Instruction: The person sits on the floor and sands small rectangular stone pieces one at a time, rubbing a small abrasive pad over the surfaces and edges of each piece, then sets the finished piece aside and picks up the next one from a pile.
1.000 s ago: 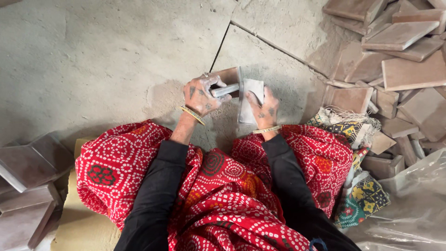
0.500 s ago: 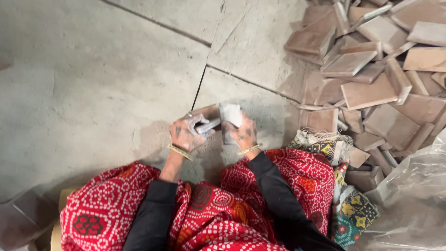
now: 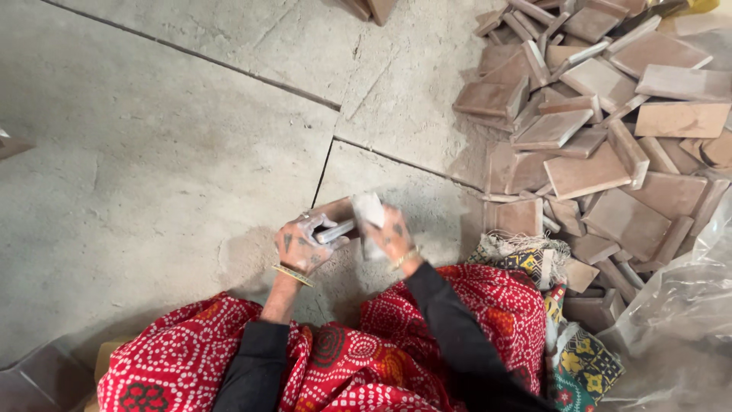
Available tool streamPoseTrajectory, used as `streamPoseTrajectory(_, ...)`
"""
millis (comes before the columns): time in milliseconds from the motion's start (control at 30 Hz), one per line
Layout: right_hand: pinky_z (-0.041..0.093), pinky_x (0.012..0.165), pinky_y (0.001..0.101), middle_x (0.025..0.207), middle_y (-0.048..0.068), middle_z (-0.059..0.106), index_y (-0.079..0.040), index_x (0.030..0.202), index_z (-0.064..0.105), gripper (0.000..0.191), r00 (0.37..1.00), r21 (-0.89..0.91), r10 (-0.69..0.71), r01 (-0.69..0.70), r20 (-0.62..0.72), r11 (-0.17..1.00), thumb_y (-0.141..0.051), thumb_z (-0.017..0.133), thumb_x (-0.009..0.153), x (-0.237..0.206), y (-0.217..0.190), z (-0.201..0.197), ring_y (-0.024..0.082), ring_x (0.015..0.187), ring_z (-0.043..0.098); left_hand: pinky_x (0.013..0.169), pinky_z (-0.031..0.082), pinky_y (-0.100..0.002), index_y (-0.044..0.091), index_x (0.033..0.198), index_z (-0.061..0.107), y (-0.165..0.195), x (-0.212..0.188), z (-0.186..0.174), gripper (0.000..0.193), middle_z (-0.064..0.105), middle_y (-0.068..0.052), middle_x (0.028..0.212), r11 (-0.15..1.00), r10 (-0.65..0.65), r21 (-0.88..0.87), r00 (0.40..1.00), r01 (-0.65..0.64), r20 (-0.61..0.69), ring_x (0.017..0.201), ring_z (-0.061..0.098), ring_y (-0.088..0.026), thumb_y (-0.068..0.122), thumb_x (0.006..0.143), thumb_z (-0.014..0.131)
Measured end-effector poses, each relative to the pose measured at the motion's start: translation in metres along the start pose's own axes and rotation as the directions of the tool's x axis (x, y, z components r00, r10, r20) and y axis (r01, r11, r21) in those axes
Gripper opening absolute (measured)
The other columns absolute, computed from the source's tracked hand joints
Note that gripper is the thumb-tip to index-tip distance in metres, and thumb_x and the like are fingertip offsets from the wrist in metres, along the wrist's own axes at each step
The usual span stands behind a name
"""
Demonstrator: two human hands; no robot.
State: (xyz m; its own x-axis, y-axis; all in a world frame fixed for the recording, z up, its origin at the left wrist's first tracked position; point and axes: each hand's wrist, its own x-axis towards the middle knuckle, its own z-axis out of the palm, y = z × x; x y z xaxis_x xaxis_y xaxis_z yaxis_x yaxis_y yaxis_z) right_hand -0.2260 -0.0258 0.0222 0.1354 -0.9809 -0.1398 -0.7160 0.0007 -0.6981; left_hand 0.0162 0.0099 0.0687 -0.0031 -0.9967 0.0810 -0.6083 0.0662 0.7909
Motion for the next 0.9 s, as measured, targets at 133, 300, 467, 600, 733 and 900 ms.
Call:
streamPoseTrajectory(133, 0.051, 0.082, 0.0421, 0.101, 0.012, 0.074, -0.016, 0.108, 0.070, 0.033, 0.830, -0.687, -0.537, 0.302, -0.151, 0.661, -0.037, 0.077, 0.084, -0.021, 0.001, 0.002, 0.029, 0.092, 0.069, 0.072, 0.060, -0.036, 0.018, 0.092, 0.080, -0.003, 0.001, -0.003, 0.047, 0.077, -0.004, 0.087, 1.000, -0.023, 0.001, 1.000, 0.023, -0.002, 0.076, 0.073, -0.021, 0.051, 0.060, 0.092)
streamPoseTrajectory(300, 0.059, 0.096, 0.0380, 0.112, 0.011, 0.078, -0.007, 0.117, 0.073, 0.060, 0.997, 0.042, 0.013, -0.017, 0.079, 0.999, -0.053, 0.077, 0.080, 0.037, -0.006, -0.009, 0.026, 0.098, 0.073, 0.071, 0.060, -0.036, 0.019, 0.092, 0.080, -0.001, 0.001, -0.001, 0.048, 0.077, -0.003, 0.086, 1.000, -0.015, -0.002, 1.000, 0.015, 0.004, 0.074, 0.073, -0.020, 0.052, 0.059, 0.092)
streamPoseTrajectory(467, 0.050, 0.092, 0.0475, 0.117, 0.032, 0.063, 0.016, 0.136, 0.055, 0.092, 0.874, -0.260, -0.428, 0.369, -0.229, 0.892, -0.050, 0.093, 0.084, 0.057, -0.022, -0.012, 0.041, 0.108, 0.061, 0.070, 0.060, -0.035, 0.020, 0.091, 0.080, 0.004, 0.002, -0.008, 0.049, 0.077, -0.002, 0.084, 1.000, -0.018, -0.007, 1.000, 0.018, 0.011, 0.073, 0.073, -0.019, 0.053, 0.057, 0.092)
streamPoseTrajectory(600, 0.064, 0.079, 0.0426, 0.096, 0.011, 0.077, -0.001, 0.114, 0.073, 0.052, 0.999, 0.439, -0.003, 0.021, -0.041, 0.898, -0.045, 0.079, 0.086, -0.004, -0.028, -0.004, 0.026, 0.083, 0.073, 0.069, 0.061, -0.034, 0.020, 0.091, 0.081, 0.005, 0.004, -0.015, 0.050, 0.077, -0.002, 0.082, 0.999, -0.047, -0.007, 0.999, 0.047, 0.018, 0.071, 0.073, -0.018, 0.054, 0.056, 0.092)
streamPoseTrajectory(733, 0.057, 0.085, 0.0380, 0.103, 0.013, 0.077, -0.001, 0.117, 0.071, 0.043, 0.927, 0.183, -0.232, 0.293, -0.296, 0.938, -0.035, 0.077, 0.091, -0.034, -0.029, 0.004, 0.025, 0.093, 0.074, 0.068, 0.060, -0.034, 0.019, 0.091, 0.080, 0.005, 0.005, -0.015, 0.050, 0.076, -0.002, 0.079, 0.997, -0.020, -0.081, 1.000, 0.018, -0.020, 0.070, 0.073, -0.018, 0.051, 0.054, 0.093)
streamPoseTrajectory(900, 0.058, 0.087, 0.0380, 0.105, 0.012, 0.078, -0.004, 0.111, 0.074, 0.032, 0.886, 0.124, -0.262, 0.330, -0.382, 0.936, -0.033, 0.072, 0.096, 0.015, -0.037, 0.017, 0.028, 0.092, 0.074, 0.070, 0.058, -0.037, 0.017, 0.084, 0.079, 0.003, 0.008, -0.017, 0.038, 0.073, -0.005, 0.080, 0.975, 0.202, -0.085, 0.979, -0.204, -0.037, 0.072, 0.070, -0.023, 0.044, 0.062, 0.094)
